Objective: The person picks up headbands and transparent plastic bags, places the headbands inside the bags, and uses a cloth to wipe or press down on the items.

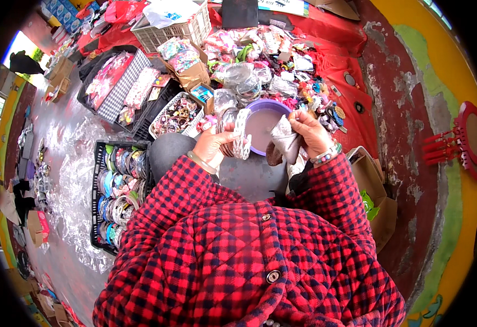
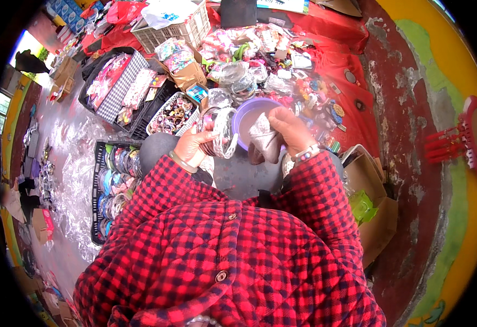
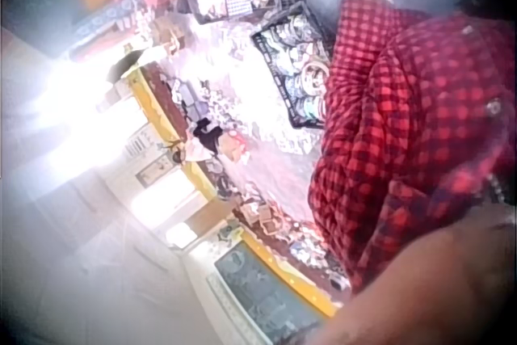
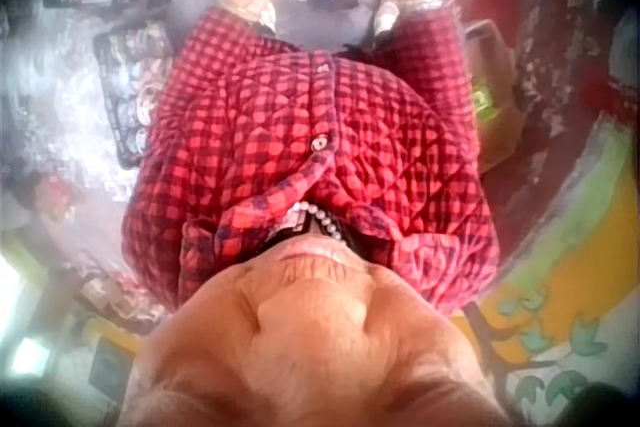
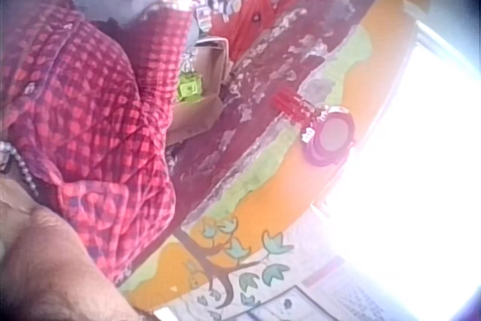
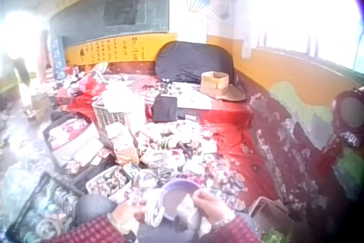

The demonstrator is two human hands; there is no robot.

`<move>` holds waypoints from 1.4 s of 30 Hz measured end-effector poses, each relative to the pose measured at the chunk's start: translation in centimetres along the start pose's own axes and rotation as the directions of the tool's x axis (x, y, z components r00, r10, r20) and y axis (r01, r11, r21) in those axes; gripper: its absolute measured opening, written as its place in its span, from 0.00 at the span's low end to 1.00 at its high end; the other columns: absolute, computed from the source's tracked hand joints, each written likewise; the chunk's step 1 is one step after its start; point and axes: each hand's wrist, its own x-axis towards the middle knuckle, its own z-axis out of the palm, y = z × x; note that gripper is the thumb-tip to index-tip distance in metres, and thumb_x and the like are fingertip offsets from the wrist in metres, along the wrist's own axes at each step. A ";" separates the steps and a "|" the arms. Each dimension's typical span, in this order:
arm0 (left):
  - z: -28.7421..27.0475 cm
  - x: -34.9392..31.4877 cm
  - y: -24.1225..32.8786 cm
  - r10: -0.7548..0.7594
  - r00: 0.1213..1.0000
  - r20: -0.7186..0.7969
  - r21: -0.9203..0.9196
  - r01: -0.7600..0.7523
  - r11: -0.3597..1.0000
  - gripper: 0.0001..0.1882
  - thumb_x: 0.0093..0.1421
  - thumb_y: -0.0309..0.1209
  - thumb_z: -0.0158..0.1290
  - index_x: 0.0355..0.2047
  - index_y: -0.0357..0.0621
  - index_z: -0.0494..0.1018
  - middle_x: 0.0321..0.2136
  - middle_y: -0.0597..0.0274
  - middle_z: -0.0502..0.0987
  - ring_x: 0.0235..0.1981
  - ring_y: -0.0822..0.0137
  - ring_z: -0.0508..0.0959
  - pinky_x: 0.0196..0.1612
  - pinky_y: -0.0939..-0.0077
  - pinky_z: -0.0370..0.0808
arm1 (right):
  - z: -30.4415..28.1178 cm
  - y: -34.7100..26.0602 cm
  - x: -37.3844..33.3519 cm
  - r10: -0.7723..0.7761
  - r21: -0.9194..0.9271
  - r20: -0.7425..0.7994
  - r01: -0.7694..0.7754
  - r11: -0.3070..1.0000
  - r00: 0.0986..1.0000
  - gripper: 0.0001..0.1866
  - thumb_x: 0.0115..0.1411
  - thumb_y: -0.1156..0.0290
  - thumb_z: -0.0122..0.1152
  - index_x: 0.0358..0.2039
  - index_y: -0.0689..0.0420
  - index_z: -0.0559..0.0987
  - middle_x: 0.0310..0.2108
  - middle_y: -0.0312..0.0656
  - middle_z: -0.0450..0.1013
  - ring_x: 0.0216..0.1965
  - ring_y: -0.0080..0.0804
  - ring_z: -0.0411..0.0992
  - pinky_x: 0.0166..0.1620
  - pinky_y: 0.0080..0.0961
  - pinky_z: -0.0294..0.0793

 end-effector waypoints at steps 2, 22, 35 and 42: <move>0.2 -0.2 0.0 -0.019 1.000 0.007 -0.012 0.019 1.000 0.15 0.51 0.16 0.50 0.39 0.39 0.65 0.33 0.54 0.74 0.34 0.52 0.77 0.36 0.58 0.77 | -0.8 -0.1 0.3 -0.192 -0.430 -0.009 0.170 0.887 0.981 0.02 0.55 0.78 0.53 0.30 0.58 0.74 0.24 0.28 0.68 0.27 0.15 0.65 0.34 0.12 0.65; 0.9 -0.2 -0.5 0.005 0.999 0.035 0.175 -0.011 0.984 0.17 0.53 0.24 0.53 0.41 0.40 0.61 0.29 0.44 0.75 0.28 0.57 0.78 0.32 0.65 0.77 | 1.0 -9.9 -1.5 -0.594 -0.744 0.028 0.414 0.525 0.804 0.03 0.54 0.81 0.54 0.29 0.62 0.71 0.22 0.32 0.66 0.26 0.14 0.63 0.30 0.13 0.65; 1.9 -1.1 -0.5 0.041 0.999 -0.022 0.358 -0.030 0.933 0.10 0.52 0.22 0.54 0.34 0.31 0.70 0.26 0.51 0.77 0.26 0.64 0.78 0.32 0.74 0.76 | 4.5 -10.2 -1.4 -0.599 -0.432 -0.066 0.518 0.738 0.798 0.03 0.59 0.76 0.51 0.33 0.59 0.72 0.28 0.27 0.66 0.30 0.12 0.62 0.33 0.09 0.62; 2.0 -1.1 -0.4 0.094 0.994 0.055 0.362 -0.107 0.926 0.10 0.51 0.22 0.55 0.34 0.33 0.73 0.28 0.58 0.77 0.27 0.69 0.77 0.33 0.78 0.73 | 10.2 -5.8 -3.2 -0.308 -0.782 0.397 0.495 0.380 0.865 0.06 0.55 0.68 0.54 0.32 0.55 0.73 0.23 0.47 0.71 0.27 0.46 0.72 0.31 0.35 0.69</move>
